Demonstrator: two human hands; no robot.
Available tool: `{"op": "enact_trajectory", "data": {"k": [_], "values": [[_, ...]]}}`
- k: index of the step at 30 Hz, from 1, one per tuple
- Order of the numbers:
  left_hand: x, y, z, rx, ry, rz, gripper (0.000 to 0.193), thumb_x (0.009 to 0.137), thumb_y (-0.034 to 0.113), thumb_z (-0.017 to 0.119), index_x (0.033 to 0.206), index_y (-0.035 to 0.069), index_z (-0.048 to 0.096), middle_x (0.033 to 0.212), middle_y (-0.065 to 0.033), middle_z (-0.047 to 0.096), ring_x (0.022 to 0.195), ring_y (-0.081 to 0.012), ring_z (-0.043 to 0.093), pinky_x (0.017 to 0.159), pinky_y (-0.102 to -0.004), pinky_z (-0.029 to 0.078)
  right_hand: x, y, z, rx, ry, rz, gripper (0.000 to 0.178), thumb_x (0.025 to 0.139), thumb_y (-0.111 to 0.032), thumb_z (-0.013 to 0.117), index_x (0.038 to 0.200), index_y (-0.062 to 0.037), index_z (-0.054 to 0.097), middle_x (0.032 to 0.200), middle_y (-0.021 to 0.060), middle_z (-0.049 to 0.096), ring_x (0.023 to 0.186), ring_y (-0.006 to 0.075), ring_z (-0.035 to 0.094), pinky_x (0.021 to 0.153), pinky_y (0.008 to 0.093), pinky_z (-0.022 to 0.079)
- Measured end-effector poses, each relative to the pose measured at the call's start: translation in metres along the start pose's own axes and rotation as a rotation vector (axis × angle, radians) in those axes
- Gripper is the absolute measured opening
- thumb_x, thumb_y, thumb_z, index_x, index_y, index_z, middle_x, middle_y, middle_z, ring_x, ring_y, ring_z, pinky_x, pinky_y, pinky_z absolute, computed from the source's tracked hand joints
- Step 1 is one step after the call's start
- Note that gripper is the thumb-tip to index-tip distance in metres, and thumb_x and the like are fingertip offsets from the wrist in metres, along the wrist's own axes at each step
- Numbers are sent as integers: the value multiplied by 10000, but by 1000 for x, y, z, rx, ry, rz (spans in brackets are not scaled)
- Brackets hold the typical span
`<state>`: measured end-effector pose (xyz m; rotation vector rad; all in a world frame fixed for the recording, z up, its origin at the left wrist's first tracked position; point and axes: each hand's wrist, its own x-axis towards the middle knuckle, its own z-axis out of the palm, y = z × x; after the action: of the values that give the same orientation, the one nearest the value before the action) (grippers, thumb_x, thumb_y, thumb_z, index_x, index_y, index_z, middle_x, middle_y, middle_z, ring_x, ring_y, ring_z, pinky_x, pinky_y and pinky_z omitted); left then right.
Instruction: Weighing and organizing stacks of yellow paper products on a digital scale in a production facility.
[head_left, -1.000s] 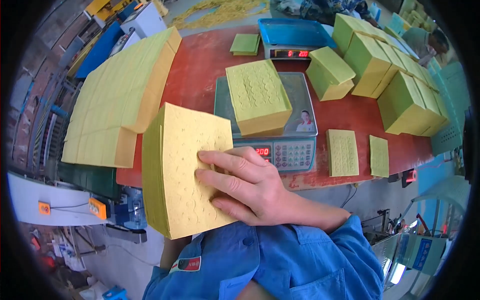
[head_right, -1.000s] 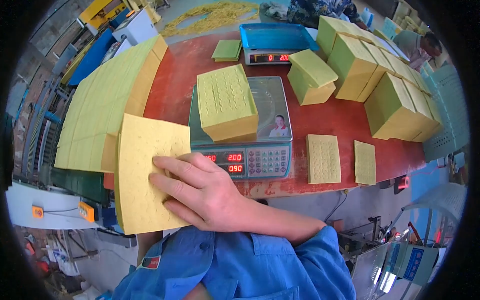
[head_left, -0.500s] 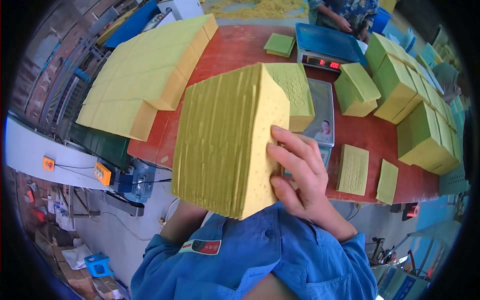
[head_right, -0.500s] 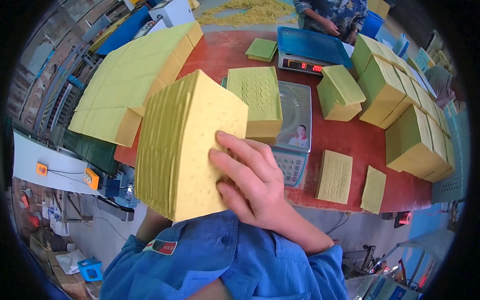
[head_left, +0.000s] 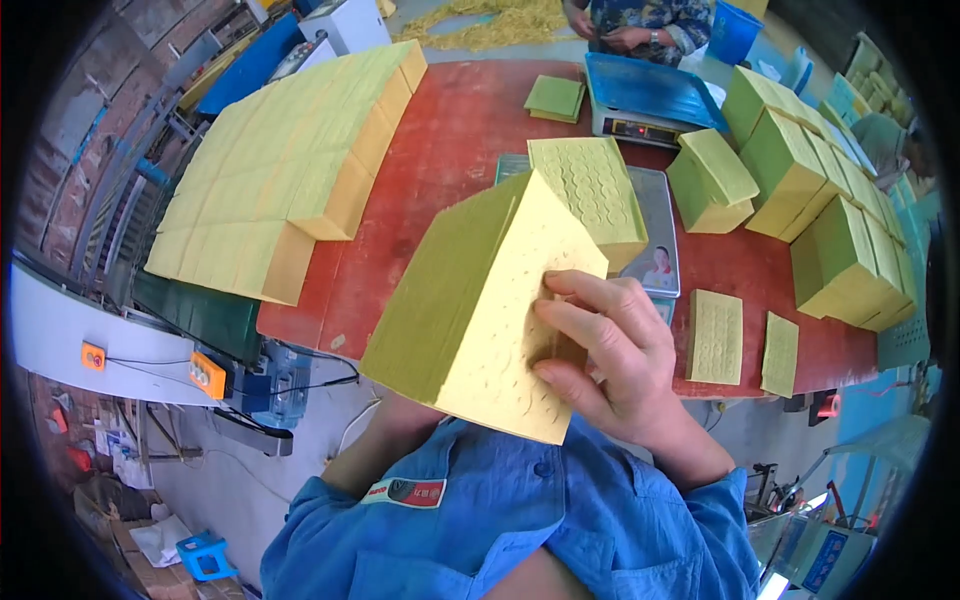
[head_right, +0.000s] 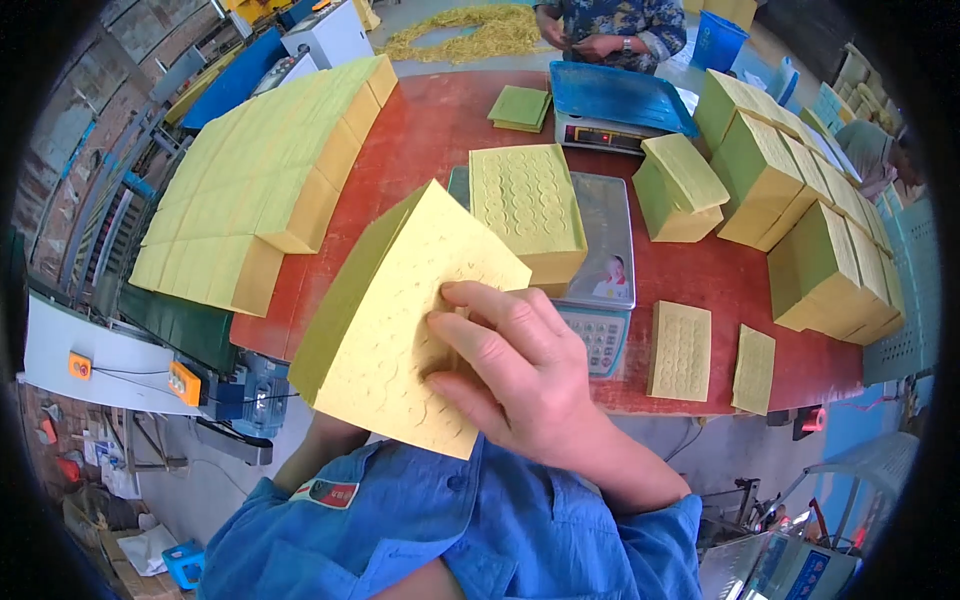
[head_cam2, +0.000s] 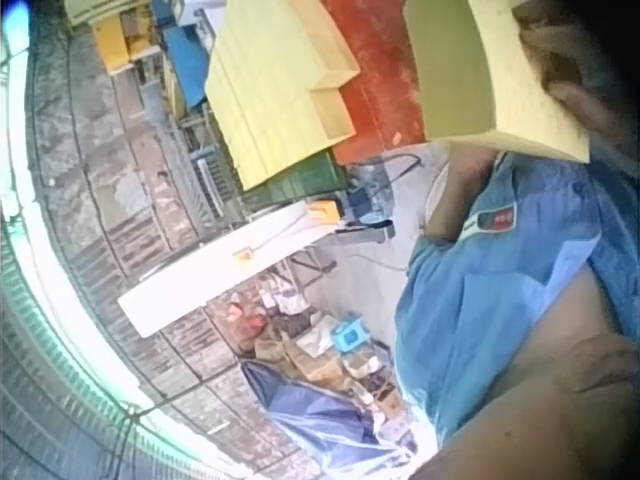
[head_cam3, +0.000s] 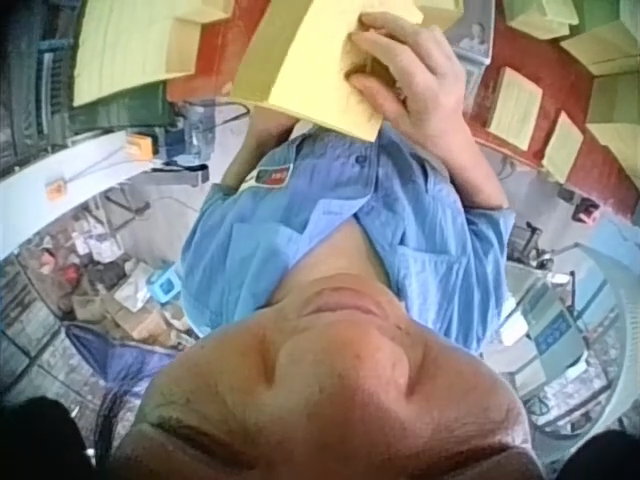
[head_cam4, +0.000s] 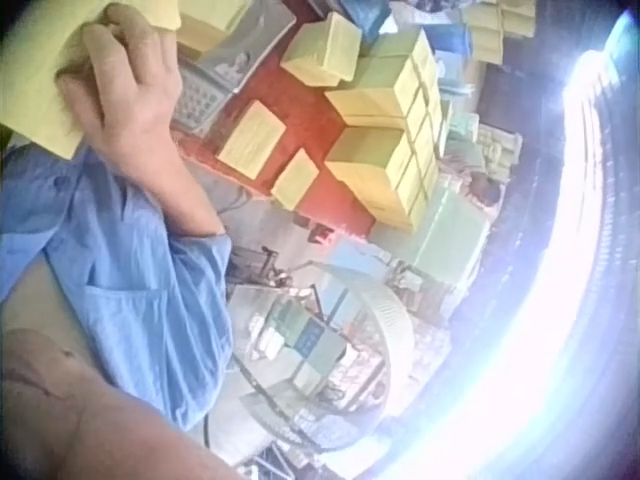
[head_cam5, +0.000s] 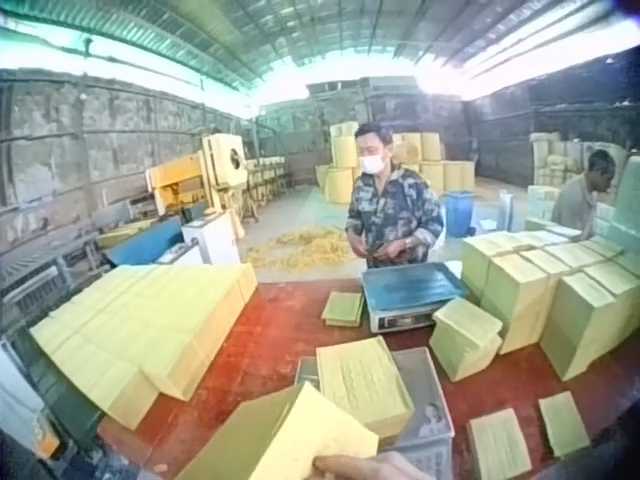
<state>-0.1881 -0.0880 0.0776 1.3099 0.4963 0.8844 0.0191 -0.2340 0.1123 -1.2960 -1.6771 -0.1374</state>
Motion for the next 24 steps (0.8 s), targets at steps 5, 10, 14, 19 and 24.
{"op": "enact_trajectory", "data": {"k": [5, 10, 14, 19, 24], "values": [[1, 13, -13, -53, -18, -19, 505, 962, 39, 431, 1457, -37, 367, 1495, -188, 391, 1364, -276, 424, 1120, -368, 348, 4, -5, 23, 37, -40, 61, 473, 695, -80, 793, 1131, 2, 631, 1182, 188, 612, 883, 332, 623, 768, 390, 527], [-3, 27, -25, -112, -15, -30, 516, 957, 28, 432, 1464, -38, 360, 1501, -190, 389, 1370, -276, 421, 1124, -368, 344, -10, -7, 43, 294, -27, 372, 475, 807, 31, 669, 1264, 9, 539, 1287, 183, 571, 1127, 336, 608, 922, 373, 498], [1, 37, -9, -176, -50, -46, 525, 953, 19, 432, 1469, -40, 354, 1506, -192, 386, 1374, -277, 418, 1128, -368, 340, -30, 1, 64, 1128, 128, 665, 572, 916, 44, 527, 1457, -27, 355, 1372, 86, 532, 1287, 179, 487, 1052, 334, 403], [-3, 56, -7, -181, -21, -75, 686, 820, -135, 321, 1500, -46, 298, 1559, -191, 313, 1435, -268, 344, 1171, -374, 278, -42, -6, 87, 1449, 177, 1023, 631, 874, 80, 544, 1469, -45, 373, 1376, 65, 532, 1261, 169, 510, 1010, 335, 433], [-4, 51, -25, 56, -87, -4, 711, 830, -63, 429, 1519, -33, 254, 1574, -193, 280, 1473, -272, 261, 1191, -401, 230, -60, 9, 119, 1741, 146, 1120, 637, 867, 91, 551, 1460, -92, 408, 1341, 47, 562, 1213, 174, 551, 994, 338, 464]]}}
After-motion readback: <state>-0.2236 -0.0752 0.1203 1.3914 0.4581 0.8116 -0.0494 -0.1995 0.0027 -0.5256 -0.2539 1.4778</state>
